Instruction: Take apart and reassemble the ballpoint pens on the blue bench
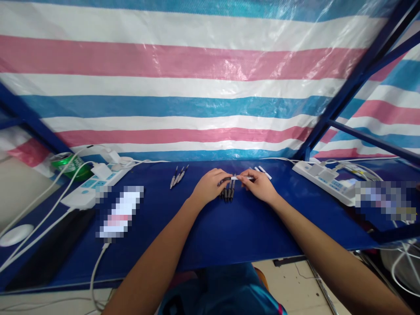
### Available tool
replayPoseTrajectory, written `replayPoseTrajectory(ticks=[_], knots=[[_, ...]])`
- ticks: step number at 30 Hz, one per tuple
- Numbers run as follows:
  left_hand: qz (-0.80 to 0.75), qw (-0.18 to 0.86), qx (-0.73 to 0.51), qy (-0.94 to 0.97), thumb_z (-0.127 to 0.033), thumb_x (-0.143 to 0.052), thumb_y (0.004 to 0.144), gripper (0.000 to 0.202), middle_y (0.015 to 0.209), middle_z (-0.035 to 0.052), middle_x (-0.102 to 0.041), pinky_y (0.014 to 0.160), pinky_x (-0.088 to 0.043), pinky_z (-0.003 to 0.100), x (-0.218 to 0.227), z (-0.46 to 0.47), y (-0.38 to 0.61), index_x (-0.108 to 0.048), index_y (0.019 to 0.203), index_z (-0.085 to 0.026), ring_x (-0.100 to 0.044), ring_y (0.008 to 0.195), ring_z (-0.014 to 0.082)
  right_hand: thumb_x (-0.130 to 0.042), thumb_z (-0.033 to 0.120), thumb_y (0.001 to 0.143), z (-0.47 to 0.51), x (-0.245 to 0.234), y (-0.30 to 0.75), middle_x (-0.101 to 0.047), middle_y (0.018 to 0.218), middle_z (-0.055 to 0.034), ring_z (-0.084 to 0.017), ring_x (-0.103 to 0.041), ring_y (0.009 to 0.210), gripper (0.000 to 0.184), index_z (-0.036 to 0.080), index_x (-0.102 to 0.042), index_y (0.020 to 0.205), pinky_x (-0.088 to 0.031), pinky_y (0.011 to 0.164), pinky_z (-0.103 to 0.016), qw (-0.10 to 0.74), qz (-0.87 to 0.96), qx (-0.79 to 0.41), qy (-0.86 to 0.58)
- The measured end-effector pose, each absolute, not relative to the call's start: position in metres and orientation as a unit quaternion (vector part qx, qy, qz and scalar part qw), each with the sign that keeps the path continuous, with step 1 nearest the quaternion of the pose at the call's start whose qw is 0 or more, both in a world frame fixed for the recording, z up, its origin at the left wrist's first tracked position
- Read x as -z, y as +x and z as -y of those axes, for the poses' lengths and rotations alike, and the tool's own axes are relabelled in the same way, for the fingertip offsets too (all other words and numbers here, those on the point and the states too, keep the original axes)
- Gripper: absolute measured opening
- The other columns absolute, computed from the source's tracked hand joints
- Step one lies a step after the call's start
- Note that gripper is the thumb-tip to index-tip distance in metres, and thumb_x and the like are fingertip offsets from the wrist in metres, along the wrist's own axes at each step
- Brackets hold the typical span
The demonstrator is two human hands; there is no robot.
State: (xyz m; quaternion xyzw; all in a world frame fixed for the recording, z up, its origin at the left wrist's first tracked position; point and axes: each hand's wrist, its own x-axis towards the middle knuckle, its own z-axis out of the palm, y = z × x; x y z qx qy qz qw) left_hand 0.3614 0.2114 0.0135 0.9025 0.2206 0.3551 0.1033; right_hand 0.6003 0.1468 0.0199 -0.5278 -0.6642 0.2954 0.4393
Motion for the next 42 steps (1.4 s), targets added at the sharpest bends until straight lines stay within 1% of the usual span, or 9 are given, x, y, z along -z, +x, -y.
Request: replayPoseTrajectory(ticks=[4,8,15,20,25,31,35,39,42], knots=[[-0.217,0.098,-0.358,0.903,-0.017,-0.065,0.099,0.021,0.115,0.0076,-0.074,0.099,-0.055,0.04,-0.0109,-0.2135,0.3617,-0.073,0.118,-0.022,-0.067,0.108,0.0227,-0.068,0.068,0.093,-0.1465,-0.0197,0.5998,-0.071,0.074,-0.0037,-0.02,-0.063,0.059,0.044,0.024,-0.072,0.093,-0.051,0.058,-0.035,0.443,0.666,-0.288,-0.526],[-0.221,0.094,-0.344,0.908,-0.016,-0.065,0.099,0.022,0.117,0.0077,-0.073,0.102,-0.053,0.041,-0.0102,-0.2122,0.3615,-0.072,0.12,-0.022,-0.067,0.109,0.0225,-0.067,0.07,0.092,-0.1462,-0.0188,0.5993,-0.072,0.075,-0.0043,-0.021,-0.063,0.059,0.045,0.025,-0.072,0.093,-0.051,0.057,-0.035,0.439,0.67,-0.29,-0.524],[-0.24,0.103,-0.305,0.916,-0.02,-0.064,0.101,0.024,0.118,0.0075,-0.072,0.097,-0.054,0.038,-0.0104,-0.2078,0.361,-0.07,0.123,-0.022,-0.066,0.111,0.0231,-0.064,0.065,0.097,-0.1472,-0.0167,0.6012,-0.072,0.075,-0.0039,-0.02,-0.064,0.06,0.041,0.025,-0.072,0.093,-0.05,0.058,-0.033,0.423,0.689,-0.273,-0.521],[-0.237,0.112,-0.247,0.933,-0.021,-0.06,0.102,0.021,0.113,0.0076,-0.073,0.101,-0.052,0.039,-0.009,-0.2093,0.3625,-0.071,0.121,-0.021,-0.065,0.111,0.0238,-0.059,0.056,0.102,-0.1473,-0.0158,0.6025,-0.074,0.079,-0.0032,-0.019,-0.066,0.063,0.036,0.024,-0.072,0.096,-0.051,0.063,-0.033,0.358,0.736,-0.268,-0.508],[-0.238,0.125,-0.222,0.937,-0.023,-0.057,0.104,0.02,0.108,0.0087,-0.072,0.101,-0.05,0.042,-0.0125,-0.2089,0.3665,-0.073,0.116,-0.02,-0.064,0.108,0.0247,-0.059,0.052,0.103,-0.1452,-0.0168,0.6008,-0.074,0.078,-0.002,-0.018,-0.063,0.064,0.032,0.023,-0.073,0.099,-0.045,0.063,-0.03,0.296,0.779,-0.233,-0.501],[-0.231,0.129,-0.226,0.938,-0.023,-0.056,0.104,0.02,0.103,0.0084,-0.071,0.098,-0.05,0.041,-0.0129,-0.2086,0.3672,-0.074,0.111,-0.02,-0.064,0.103,0.0244,-0.057,0.054,0.104,-0.146,-0.0144,0.601,-0.073,0.077,-0.0018,-0.018,-0.061,0.063,0.036,0.023,-0.073,0.097,-0.043,0.061,-0.03,0.296,0.779,-0.237,-0.499],[-0.211,0.126,-0.244,0.938,-0.021,-0.057,0.104,0.021,0.102,0.0079,-0.071,0.096,-0.051,0.04,-0.0094,-0.2114,0.3646,-0.075,0.115,-0.021,-0.064,0.101,0.0232,-0.056,0.057,0.103,-0.1476,-0.0129,0.6009,-0.073,0.078,-0.0026,-0.019,-0.062,0.064,0.039,0.024,-0.075,0.099,-0.045,0.061,-0.031,0.306,0.777,-0.243,-0.494],[-0.205,0.118,-0.266,0.935,-0.022,-0.058,0.103,0.022,0.102,0.0079,-0.072,0.095,-0.052,0.04,-0.009,-0.2102,0.3642,-0.075,0.117,-0.021,-0.065,0.1,0.0235,-0.058,0.057,0.102,-0.1482,-0.0134,0.6009,-0.076,0.084,-0.0042,-0.022,-0.066,0.073,0.038,0.024,-0.076,0.101,-0.049,0.066,-0.033,0.322,0.774,-0.24,-0.489],[-0.204,0.116,-0.285,0.929,-0.022,-0.057,0.104,0.023,0.104,0.0084,-0.073,0.099,-0.052,0.041,-0.0112,-0.2064,0.3649,-0.075,0.119,-0.021,-0.065,0.102,0.0239,-0.06,0.054,0.102,-0.1482,-0.0139,0.601,-0.078,0.089,-0.0043,-0.022,-0.068,0.077,0.034,0.024,-0.076,0.102,-0.05,0.071,-0.034,0.332,0.773,-0.241,-0.484]])
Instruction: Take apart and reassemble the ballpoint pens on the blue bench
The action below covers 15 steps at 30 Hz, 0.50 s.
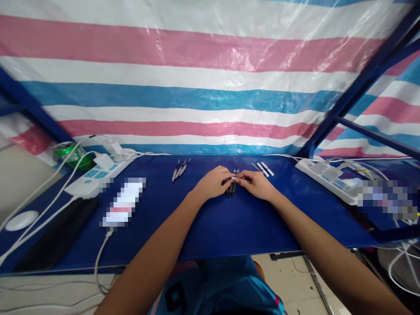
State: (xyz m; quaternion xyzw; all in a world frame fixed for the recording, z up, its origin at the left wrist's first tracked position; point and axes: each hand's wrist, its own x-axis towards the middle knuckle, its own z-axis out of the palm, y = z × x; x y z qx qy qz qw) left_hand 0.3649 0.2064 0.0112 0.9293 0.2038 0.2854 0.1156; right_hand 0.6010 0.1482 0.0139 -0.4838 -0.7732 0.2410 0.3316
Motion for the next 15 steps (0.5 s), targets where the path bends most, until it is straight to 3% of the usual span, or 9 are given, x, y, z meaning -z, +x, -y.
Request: replayPoseTrajectory(ticks=[15], knots=[[-0.208,0.123,-0.332,0.912,-0.017,-0.065,0.1,0.025,0.113,0.0059,-0.078,0.099,-0.056,0.04,-0.0081,-0.2127,0.3632,-0.075,0.122,-0.022,-0.069,0.107,0.0225,-0.067,0.043,0.099,-0.1502,-0.0125,0.6009,-0.079,0.103,-0.0078,-0.026,-0.074,0.092,0.022,0.024,-0.076,0.105,-0.057,0.086,-0.04,0.387,0.753,-0.216,-0.486]])
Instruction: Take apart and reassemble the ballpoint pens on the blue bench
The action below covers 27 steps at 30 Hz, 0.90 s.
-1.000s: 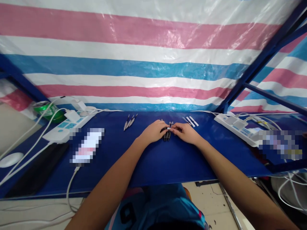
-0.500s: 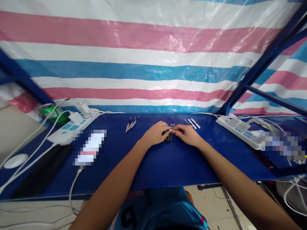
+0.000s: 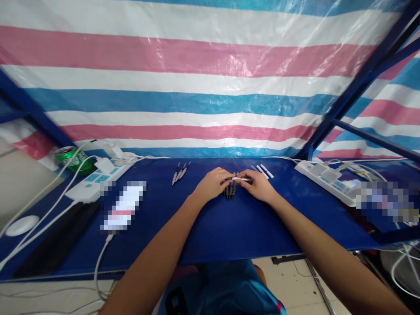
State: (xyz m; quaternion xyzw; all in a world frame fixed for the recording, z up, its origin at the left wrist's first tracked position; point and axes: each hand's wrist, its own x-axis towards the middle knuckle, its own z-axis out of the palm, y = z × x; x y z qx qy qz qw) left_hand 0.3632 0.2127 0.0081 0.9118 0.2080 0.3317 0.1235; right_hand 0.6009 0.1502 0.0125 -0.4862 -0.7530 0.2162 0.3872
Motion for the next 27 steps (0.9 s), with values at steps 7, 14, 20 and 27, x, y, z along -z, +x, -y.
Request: replayPoseTrajectory(ticks=[7,14,20,27], knots=[[-0.212,0.133,-0.358,0.9,-0.019,-0.065,0.1,0.025,0.119,0.0088,-0.076,0.099,-0.057,0.039,-0.0081,-0.2111,0.3636,-0.074,0.123,-0.023,-0.071,0.109,0.0216,-0.067,0.044,0.098,-0.151,-0.0116,0.6019,-0.079,0.104,-0.0083,-0.027,-0.074,0.092,0.022,0.025,-0.076,0.106,-0.058,0.085,-0.041,0.389,0.748,-0.221,-0.49],[-0.22,0.128,-0.354,0.9,-0.018,-0.068,0.098,0.023,0.116,0.0076,-0.076,0.097,-0.058,0.037,-0.0057,-0.2126,0.3632,-0.074,0.12,-0.022,-0.071,0.108,0.0217,-0.068,0.042,0.098,-0.1509,-0.0098,0.6016,-0.079,0.102,-0.0072,-0.026,-0.074,0.091,0.019,0.025,-0.075,0.104,-0.058,0.084,-0.04,0.385,0.755,-0.224,-0.48],[-0.229,0.129,-0.332,0.906,-0.022,-0.066,0.1,0.022,0.114,0.007,-0.077,0.098,-0.058,0.037,-0.004,-0.2119,0.3624,-0.076,0.12,-0.023,-0.073,0.106,0.0212,-0.068,0.043,0.098,-0.1498,-0.0107,0.6009,-0.08,0.104,-0.0074,-0.026,-0.075,0.095,0.019,0.025,-0.076,0.102,-0.058,0.088,-0.04,0.372,0.766,-0.222,-0.474],[-0.228,0.132,-0.332,0.906,-0.021,-0.065,0.101,0.021,0.115,0.0072,-0.077,0.098,-0.057,0.037,-0.0037,-0.2116,0.3628,-0.075,0.119,-0.023,-0.072,0.108,0.0214,-0.066,0.045,0.099,-0.1488,-0.0108,0.5995,-0.08,0.103,-0.0071,-0.027,-0.074,0.092,0.023,0.026,-0.076,0.104,-0.058,0.086,-0.041,0.364,0.765,-0.235,-0.476]])
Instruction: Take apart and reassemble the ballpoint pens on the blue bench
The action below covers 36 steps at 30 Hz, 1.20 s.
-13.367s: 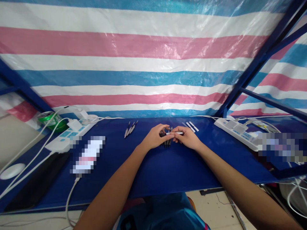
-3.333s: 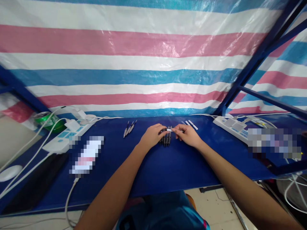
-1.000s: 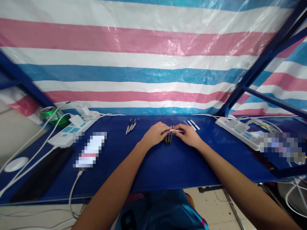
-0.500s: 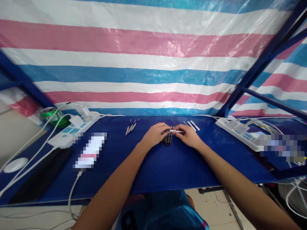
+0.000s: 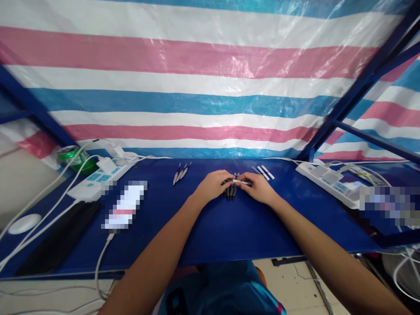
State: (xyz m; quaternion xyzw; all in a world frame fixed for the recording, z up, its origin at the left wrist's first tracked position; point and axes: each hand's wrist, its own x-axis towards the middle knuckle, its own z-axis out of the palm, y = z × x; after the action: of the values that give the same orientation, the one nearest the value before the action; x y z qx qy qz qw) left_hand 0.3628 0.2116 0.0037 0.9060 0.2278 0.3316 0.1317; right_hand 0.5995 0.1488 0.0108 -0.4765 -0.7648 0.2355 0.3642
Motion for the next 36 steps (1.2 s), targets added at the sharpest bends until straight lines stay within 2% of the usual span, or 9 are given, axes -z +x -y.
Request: replayPoseTrajectory(ticks=[19,25,29,36], knots=[[-0.226,0.145,-0.264,0.926,-0.026,-0.057,0.106,0.023,0.114,0.008,-0.075,0.104,-0.052,0.041,-0.007,-0.21,0.365,-0.074,0.121,-0.022,-0.067,0.112,0.0237,-0.063,0.042,0.103,-0.147,-0.014,0.598,-0.08,0.101,-0.0058,-0.025,-0.074,0.089,0.021,0.025,-0.075,0.105,-0.055,0.084,-0.038,0.323,0.792,-0.204,-0.476],[-0.226,0.159,-0.238,0.931,-0.027,-0.053,0.107,0.026,0.114,0.0091,-0.074,0.105,-0.05,0.042,-0.011,-0.209,0.366,-0.073,0.121,-0.021,-0.066,0.111,0.0245,-0.063,0.047,0.103,-0.146,-0.016,0.598,-0.081,0.102,-0.0062,-0.026,-0.075,0.091,0.026,0.025,-0.075,0.106,-0.056,0.084,-0.037,0.309,0.796,-0.21,-0.475],[-0.228,0.165,-0.239,0.929,-0.027,-0.053,0.106,0.025,0.113,0.0088,-0.073,0.108,-0.047,0.042,-0.012,-0.208,0.366,-0.073,0.12,-0.02,-0.065,0.111,0.0246,-0.062,0.046,0.103,-0.145,-0.017,0.597,-0.081,0.104,-0.006,-0.026,-0.076,0.091,0.024,0.026,-0.075,0.106,-0.057,0.083,-0.036,0.299,0.802,-0.212,-0.471],[-0.232,0.174,-0.233,0.928,-0.027,-0.055,0.105,0.023,0.111,0.0085,-0.072,0.103,-0.048,0.041,-0.013,-0.208,0.365,-0.074,0.117,-0.021,-0.065,0.108,0.0245,-0.062,0.044,0.103,-0.145,-0.018,0.597,-0.081,0.103,-0.0065,-0.026,-0.075,0.089,0.023,0.025,-0.074,0.106,-0.056,0.081,-0.036,0.287,0.806,-0.215,-0.471]])
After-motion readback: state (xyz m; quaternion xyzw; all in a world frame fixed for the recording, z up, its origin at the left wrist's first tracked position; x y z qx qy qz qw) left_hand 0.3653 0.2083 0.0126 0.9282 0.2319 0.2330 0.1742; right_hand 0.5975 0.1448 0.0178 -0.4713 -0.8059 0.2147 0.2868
